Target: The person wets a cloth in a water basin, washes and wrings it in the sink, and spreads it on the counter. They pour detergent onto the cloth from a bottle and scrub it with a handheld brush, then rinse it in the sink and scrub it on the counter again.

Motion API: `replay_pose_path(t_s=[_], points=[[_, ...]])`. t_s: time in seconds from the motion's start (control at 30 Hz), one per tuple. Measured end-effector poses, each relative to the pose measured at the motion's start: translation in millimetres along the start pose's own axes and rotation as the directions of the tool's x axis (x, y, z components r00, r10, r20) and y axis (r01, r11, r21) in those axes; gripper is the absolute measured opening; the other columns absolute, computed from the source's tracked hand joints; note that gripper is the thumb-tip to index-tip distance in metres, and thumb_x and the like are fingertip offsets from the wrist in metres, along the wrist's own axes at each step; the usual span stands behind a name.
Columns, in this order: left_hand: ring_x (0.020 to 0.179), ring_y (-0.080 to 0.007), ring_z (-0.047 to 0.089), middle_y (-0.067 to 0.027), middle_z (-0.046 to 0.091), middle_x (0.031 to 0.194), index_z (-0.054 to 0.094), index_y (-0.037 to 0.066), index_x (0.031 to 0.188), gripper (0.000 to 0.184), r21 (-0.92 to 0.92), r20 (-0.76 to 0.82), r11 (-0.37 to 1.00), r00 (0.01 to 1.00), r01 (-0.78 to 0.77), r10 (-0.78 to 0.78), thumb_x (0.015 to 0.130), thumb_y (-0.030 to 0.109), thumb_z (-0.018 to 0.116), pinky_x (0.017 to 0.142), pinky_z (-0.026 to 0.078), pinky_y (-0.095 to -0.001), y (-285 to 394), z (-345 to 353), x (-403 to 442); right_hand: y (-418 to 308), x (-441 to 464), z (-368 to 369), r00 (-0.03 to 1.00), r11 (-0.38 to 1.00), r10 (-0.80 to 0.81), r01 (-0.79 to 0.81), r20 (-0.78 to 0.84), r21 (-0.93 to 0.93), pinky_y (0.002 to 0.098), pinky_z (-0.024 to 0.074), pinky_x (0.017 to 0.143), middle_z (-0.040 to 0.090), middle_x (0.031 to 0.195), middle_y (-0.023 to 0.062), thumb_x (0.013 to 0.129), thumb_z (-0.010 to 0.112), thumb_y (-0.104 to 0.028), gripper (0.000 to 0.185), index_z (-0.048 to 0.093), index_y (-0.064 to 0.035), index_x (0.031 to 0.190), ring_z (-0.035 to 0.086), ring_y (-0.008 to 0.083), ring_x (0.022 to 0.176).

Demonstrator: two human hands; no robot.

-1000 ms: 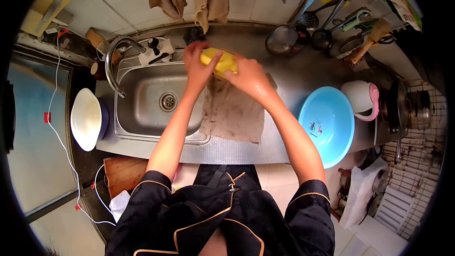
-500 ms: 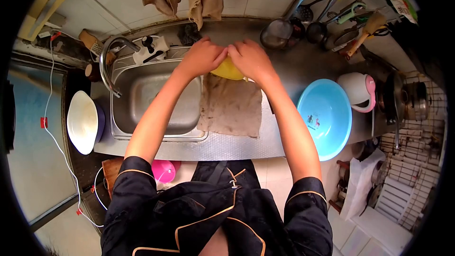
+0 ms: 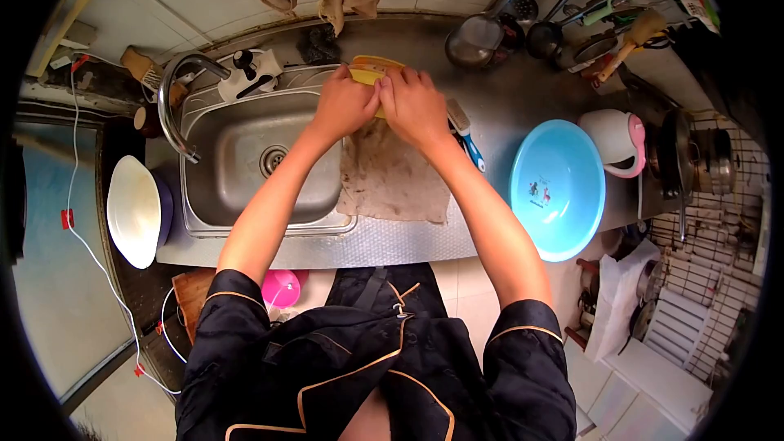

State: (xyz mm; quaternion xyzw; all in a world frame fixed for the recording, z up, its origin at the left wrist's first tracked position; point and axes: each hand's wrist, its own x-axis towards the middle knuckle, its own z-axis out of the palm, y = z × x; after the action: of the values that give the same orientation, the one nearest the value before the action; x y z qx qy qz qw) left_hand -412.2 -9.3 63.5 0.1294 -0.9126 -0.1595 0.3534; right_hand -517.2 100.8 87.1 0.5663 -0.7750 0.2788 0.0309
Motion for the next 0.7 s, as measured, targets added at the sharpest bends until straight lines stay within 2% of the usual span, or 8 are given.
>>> replay_pose_path(t_s=[0.03,0.07,0.17,0.23,0.37,0.43,0.57,0.7], points=[[0.060,-0.0369,0.058,-0.0171,0.062,0.063,0.063,0.003,0.058,0.042,-0.020,-0.027,1.000,1.000,0.004,-0.005,0.091,0.026,0.050,0.073,0.047,-0.0442,-0.6,1.3,-2.0,-0.1,-1.6,2.8,0.996,1.000,-0.026,0.026,-0.086,-0.001,0.0510,0.0491,0.076,0.065,0.089,0.0223,0.096,0.044,-0.027,0.032,0.066,-0.0026,0.094,0.059,0.0433,0.081],[0.060,-0.0369,0.058,-0.0171,0.062,0.063,0.063,0.003,0.058,0.042,-0.020,-0.028,1.000,1.000,0.007,-0.007,0.091,0.026,0.050,0.073,0.047,-0.0442,-2.9,2.7,-2.3,4.1,1.2,3.1,0.996,1.000,-0.027,0.027,-0.084,-0.001,0.0510,0.0491,0.076,0.065,0.089,0.0223,0.096,0.044,-0.027,0.032,0.066,-0.0026,0.094,0.059,0.0433,0.081],[0.062,-0.0378,0.059,-0.0186,0.062,0.063,0.064,0.003,0.060,0.042,0.019,0.051,0.990,0.989,0.137,-0.138,0.091,0.028,0.051,0.070,0.048,-0.0468,6.0,-13.0,0.9,4.6,9.4,-9.2,0.998,0.996,0.027,-0.032,0.065,0.084,0.0513,0.0483,0.078,0.065,0.093,0.0242,0.097,0.041,-0.031,0.039,0.066,-0.0019,0.096,0.059,0.0441,0.088],[0.062,-0.0399,0.059,-0.0191,0.062,0.062,0.066,0.004,0.059,0.042,0.017,0.147,0.970,0.959,0.244,-0.244,0.089,0.030,0.053,0.065,0.049,-0.0484,7.6,-15.9,7.5,-0.3,19.3,-20.9,0.944,0.935,0.176,-0.249,0.278,0.253,0.0520,0.0457,0.083,0.065,0.096,0.0262,0.100,0.035,-0.038,0.049,0.065,0.0000,0.096,0.058,0.0456,0.094],[0.062,-0.0397,0.061,-0.0196,0.062,0.062,0.065,0.001,0.059,0.043,0.052,0.158,0.951,0.937,0.306,-0.311,0.087,0.030,0.052,0.071,0.049,-0.0470,7.6,-12.5,15.5,-2.9,23.6,-16.6,0.947,0.913,0.206,-0.276,0.246,0.301,0.0523,0.0425,0.087,0.065,0.097,0.0274,0.102,0.030,-0.045,0.058,0.064,0.0015,0.095,0.057,0.0464,0.096],[0.064,-0.0409,0.061,-0.0208,0.062,0.063,0.064,0.000,0.059,0.043,-0.006,0.214,0.950,0.928,0.312,-0.304,0.085,0.032,0.053,0.068,0.048,-0.0486,6.2,-11.8,17.9,0.4,25.7,-11.2,0.929,0.896,0.294,-0.350,0.226,0.273,0.0505,0.0406,0.091,0.064,0.097,0.0273,0.102,0.029,-0.046,0.060,0.065,0.0011,0.096,0.056,0.0458,0.099],[0.058,-0.0425,0.058,-0.0222,0.056,0.058,0.061,-0.001,0.059,0.045,-0.096,0.236,0.943,0.927,0.320,-0.291,0.087,0.033,0.054,0.059,0.046,-0.0504,3.5,-10.8,19.8,4.0,22.8,-11.1,0.914,0.894,0.322,-0.380,0.248,0.238,0.0483,0.0402,0.094,0.064,0.100,0.0270,0.102,0.028,-0.048,0.060,0.066,-0.0004,0.100,0.055,0.0455,0.101],[0.057,-0.0426,0.057,-0.0227,0.054,0.058,0.060,-0.002,0.058,0.045,-0.101,0.232,0.956,0.941,0.276,-0.247,0.087,0.033,0.055,0.056,0.045,-0.0507,3.8,-14.9,21.5,11.1,18.2,-1.4,0.919,0.895,0.328,-0.377,0.219,0.238,0.0477,0.0370,0.099,0.062,0.112,0.0250,0.103,0.025,-0.049,0.060,0.062,-0.0026,0.115,0.054,0.0431,0.108]])
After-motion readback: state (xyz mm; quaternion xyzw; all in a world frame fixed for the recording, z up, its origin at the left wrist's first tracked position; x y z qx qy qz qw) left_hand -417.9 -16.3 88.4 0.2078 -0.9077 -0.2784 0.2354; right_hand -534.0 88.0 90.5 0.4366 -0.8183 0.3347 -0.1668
